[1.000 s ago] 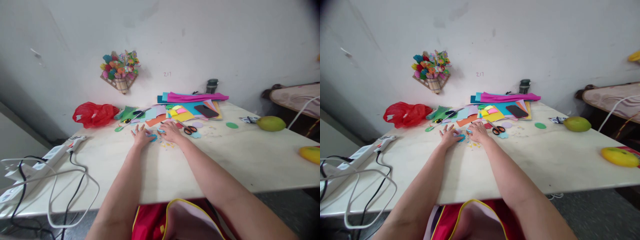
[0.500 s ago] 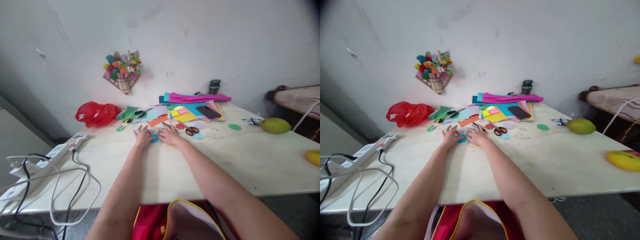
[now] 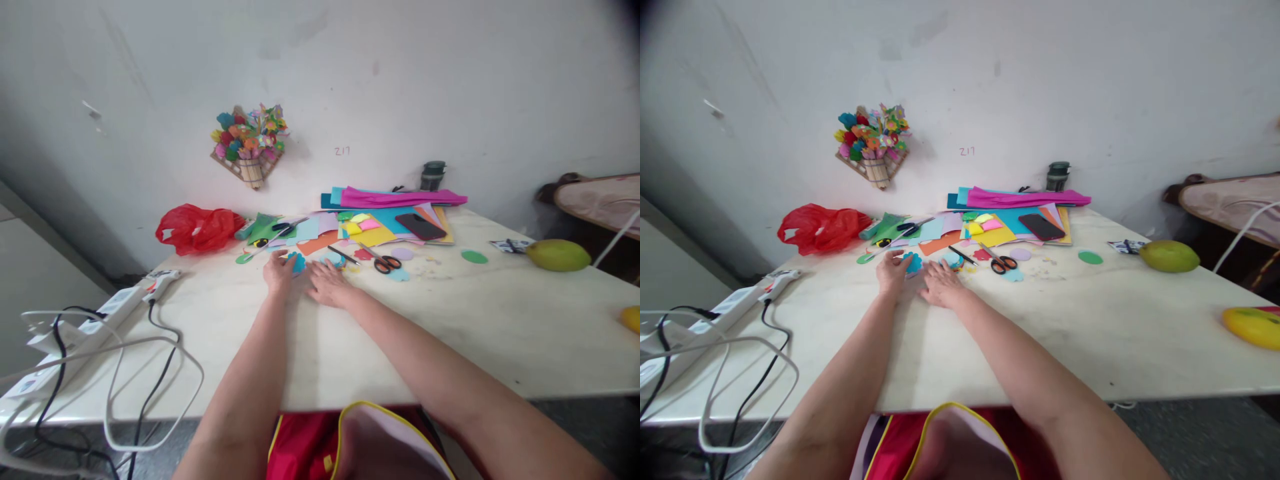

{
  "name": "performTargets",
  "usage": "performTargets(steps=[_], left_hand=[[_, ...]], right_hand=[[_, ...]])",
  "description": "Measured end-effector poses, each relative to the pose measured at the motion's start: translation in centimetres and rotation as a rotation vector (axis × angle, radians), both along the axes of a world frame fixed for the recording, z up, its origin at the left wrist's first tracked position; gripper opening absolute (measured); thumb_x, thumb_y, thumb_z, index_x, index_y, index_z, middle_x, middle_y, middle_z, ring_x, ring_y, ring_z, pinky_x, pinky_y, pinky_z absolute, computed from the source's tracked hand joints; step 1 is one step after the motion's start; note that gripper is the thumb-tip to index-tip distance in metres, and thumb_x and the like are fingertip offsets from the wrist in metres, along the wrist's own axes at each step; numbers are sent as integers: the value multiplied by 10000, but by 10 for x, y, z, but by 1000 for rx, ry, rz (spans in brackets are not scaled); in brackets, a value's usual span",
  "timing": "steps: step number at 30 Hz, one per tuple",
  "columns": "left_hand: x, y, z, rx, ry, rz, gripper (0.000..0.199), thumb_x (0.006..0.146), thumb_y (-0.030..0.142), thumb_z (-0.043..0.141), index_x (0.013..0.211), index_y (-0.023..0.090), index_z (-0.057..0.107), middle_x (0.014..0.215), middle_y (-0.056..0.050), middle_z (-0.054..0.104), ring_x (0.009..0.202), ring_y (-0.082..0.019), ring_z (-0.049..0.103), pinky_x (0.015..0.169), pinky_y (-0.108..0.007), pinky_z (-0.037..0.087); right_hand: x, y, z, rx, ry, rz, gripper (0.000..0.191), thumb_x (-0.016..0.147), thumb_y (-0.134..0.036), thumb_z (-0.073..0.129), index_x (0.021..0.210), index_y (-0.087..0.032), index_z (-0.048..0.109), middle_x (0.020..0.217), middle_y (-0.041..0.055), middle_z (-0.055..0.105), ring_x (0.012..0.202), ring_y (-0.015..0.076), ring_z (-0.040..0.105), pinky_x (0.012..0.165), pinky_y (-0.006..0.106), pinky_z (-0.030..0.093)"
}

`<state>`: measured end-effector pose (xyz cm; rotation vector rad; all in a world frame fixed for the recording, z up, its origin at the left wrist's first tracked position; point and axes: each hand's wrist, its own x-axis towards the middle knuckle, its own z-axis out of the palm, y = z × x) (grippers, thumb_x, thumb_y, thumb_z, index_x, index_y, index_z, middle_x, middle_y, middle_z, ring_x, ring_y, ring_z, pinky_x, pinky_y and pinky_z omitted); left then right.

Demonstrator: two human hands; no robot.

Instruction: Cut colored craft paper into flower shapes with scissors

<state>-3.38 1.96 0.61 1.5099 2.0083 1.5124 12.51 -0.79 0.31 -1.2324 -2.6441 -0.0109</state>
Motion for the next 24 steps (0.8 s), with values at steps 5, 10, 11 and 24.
performTargets(steps=[5, 10, 11, 24], left_hand=[[2, 4, -7, 11, -19, -79, 245, 723, 447, 685, 758, 204, 690, 693, -45, 712, 701, -199, 663, 675, -284, 457], [3, 6, -13, 43, -51, -132, 259, 737, 449, 659, 739, 192, 692, 658, -46, 698, 680, -190, 651, 643, -268, 456], [3, 6, -13, 44, -60, -141, 260, 743, 447, 650, 743, 190, 693, 660, -46, 698, 682, -190, 650, 640, -267, 457], [31, -6, -3, -152, -89, -493, 197, 668, 388, 737, 637, 203, 678, 551, -28, 647, 609, -207, 635, 598, -297, 479]], right_hand=[[-1, -12, -3, -109, -33, 92, 657, 981, -483, 347, 1495, -73, 373, 1563, 172, 335, 1478, 276, 222, 1203, 505, 56], [43, -8, -4, -127, -74, 214, 666, 988, -513, 294, 1532, -129, 321, 1595, 115, 268, 1503, 280, 117, 1192, 539, 1], [55, -5, -4, -121, -91, 224, 658, 991, -506, 286, 1529, -130, 328, 1592, 109, 277, 1505, 280, 94, 1188, 548, -13], [129, 11, -5, 212, -82, 5, 472, 981, -405, 382, 1307, -171, 630, 1570, 86, 348, 1486, 271, 200, 1207, 500, 59]])
